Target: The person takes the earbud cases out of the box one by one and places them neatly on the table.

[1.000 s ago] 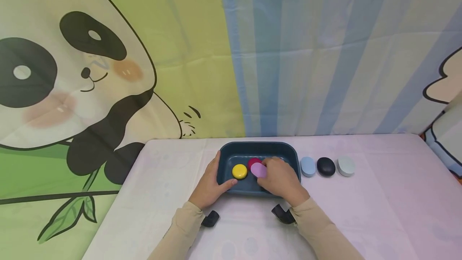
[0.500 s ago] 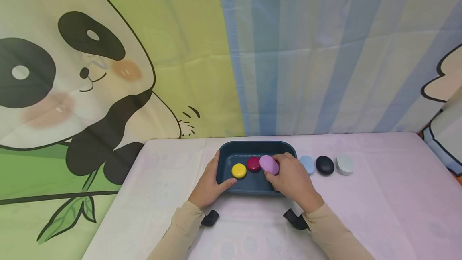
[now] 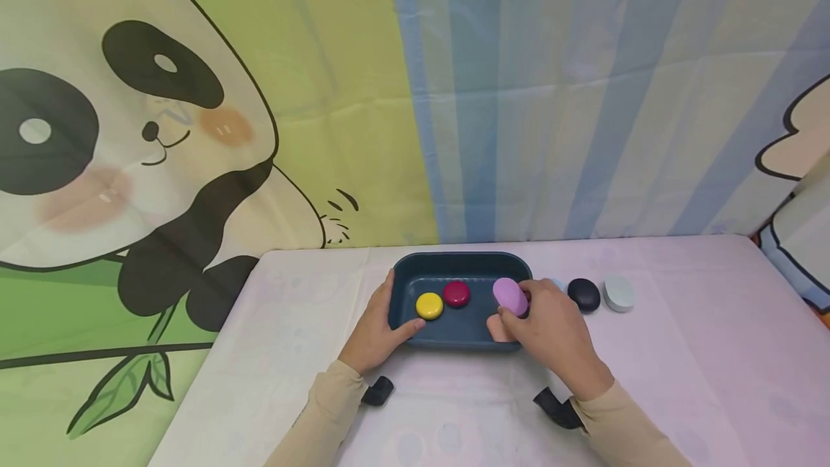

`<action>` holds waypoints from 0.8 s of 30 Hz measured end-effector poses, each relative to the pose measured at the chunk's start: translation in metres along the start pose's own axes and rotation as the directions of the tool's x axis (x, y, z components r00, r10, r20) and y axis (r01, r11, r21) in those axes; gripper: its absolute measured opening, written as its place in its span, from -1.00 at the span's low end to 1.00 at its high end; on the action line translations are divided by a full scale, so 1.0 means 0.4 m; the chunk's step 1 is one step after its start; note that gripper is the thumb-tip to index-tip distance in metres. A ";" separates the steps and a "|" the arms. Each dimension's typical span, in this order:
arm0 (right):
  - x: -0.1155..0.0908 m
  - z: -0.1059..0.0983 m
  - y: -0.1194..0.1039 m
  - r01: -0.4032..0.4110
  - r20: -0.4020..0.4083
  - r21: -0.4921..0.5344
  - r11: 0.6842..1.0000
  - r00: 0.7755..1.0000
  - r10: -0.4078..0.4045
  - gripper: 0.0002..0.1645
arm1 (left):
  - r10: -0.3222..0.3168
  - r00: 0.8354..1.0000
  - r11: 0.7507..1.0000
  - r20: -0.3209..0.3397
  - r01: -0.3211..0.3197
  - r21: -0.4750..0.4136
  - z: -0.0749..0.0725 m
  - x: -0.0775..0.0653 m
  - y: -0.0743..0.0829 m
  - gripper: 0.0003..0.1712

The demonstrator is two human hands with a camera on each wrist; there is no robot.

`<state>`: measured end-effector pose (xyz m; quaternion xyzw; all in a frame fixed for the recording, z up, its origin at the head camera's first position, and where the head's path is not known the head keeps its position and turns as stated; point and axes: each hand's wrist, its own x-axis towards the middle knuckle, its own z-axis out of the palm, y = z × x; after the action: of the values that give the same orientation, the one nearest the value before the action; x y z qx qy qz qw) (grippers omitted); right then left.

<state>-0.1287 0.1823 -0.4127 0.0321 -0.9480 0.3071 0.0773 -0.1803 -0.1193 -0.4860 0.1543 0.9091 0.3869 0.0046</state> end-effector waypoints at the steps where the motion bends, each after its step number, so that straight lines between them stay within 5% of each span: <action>1: -0.003 -0.003 0.003 -0.004 -0.005 -0.004 1.000 1.000 0.004 -0.43 | 0.001 1.000 1.000 0.001 -0.001 -0.001 0.000 0.000 0.001 0.26; 16: -0.059 -0.039 0.065 0.017 -0.161 -0.095 0.995 0.986 -0.032 -0.45 | -0.020 1.000 1.000 0.007 0.020 0.007 -0.005 -0.001 0.004 0.29; 24: -0.077 -0.038 0.107 -0.018 -0.152 -0.141 0.990 0.988 -0.004 -0.41 | -0.015 1.000 1.000 0.005 0.015 0.005 -0.001 -0.001 0.003 0.28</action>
<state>-0.1011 0.2264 -0.4304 -0.0004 -0.9588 0.2408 0.1504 -0.1798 -0.1191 -0.4850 0.1483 0.9113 0.3841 0.0092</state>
